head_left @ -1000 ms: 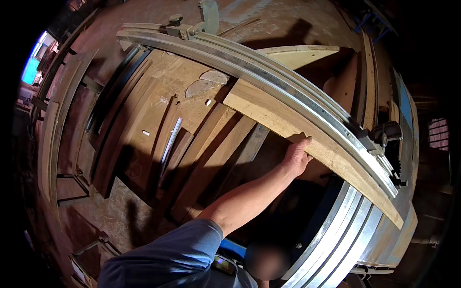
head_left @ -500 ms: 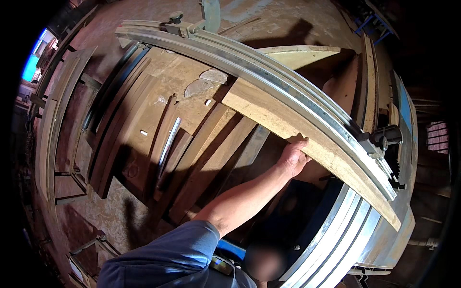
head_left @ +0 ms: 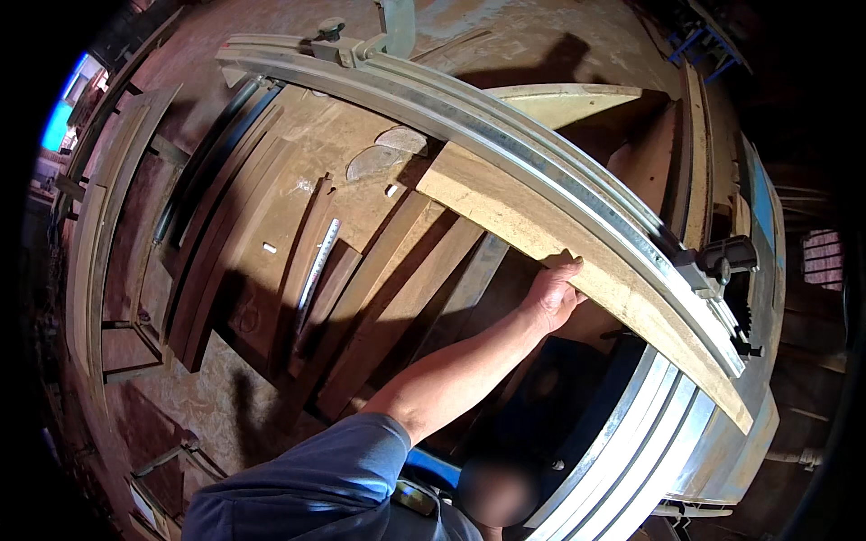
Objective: The person picks up a long wooden plank, carries it to a table saw, and cuts it into smaller pieces. The person then stacks the cut pieces on a workbench.
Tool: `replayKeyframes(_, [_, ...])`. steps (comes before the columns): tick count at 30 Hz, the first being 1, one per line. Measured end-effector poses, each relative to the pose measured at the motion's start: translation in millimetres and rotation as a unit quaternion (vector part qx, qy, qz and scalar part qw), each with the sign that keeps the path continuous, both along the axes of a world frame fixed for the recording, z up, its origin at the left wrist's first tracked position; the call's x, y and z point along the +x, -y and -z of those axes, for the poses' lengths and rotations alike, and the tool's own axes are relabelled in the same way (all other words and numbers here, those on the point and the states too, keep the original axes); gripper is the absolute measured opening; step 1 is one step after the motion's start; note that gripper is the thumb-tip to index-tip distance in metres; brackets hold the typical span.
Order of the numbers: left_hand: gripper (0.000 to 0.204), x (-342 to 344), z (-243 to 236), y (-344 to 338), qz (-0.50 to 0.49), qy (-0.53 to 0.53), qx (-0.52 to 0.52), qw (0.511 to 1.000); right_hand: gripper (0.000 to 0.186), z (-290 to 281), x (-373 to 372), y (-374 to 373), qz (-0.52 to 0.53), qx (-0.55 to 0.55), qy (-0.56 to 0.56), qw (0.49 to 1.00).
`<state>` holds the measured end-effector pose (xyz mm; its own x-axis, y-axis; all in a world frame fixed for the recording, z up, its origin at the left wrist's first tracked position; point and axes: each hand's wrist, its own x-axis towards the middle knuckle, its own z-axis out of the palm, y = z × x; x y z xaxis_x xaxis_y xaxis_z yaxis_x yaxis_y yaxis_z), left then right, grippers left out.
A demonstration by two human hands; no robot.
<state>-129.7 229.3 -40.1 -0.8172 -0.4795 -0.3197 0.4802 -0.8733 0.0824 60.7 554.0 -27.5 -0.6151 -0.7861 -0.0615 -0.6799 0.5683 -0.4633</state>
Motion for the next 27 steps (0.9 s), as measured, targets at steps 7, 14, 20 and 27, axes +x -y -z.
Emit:
replayKeyframes(7, [0.034, -2.3, 1.1, 0.2, -0.004, 0.009, -0.007, 1.0, 0.012, 2.8, 1.1, -4.1, -0.003, -0.005, -0.017, 1.0])
replayKeyframes(14, [0.035, -1.7, 4.1, 1.8, -0.005, 0.003, -0.014, 1.0, 0.013, 3.7, 3.2, -8.3, -0.005, -0.01, -0.03, 0.999])
replayKeyframes(20, [0.038, -0.9, 5.7, 3.1, 0.007, 0.014, -0.028, 0.999, 0.013, 5.8, 1.7, -10.1, -0.008, -0.013, -0.043, 0.999])
replayKeyframes(27, [0.04, -0.7, 6.5, 2.9, 0.007, 0.032, -0.034, 0.999, 0.014, 9.2, -1.3, -11.9, -0.007, -0.022, -0.067, 0.997])
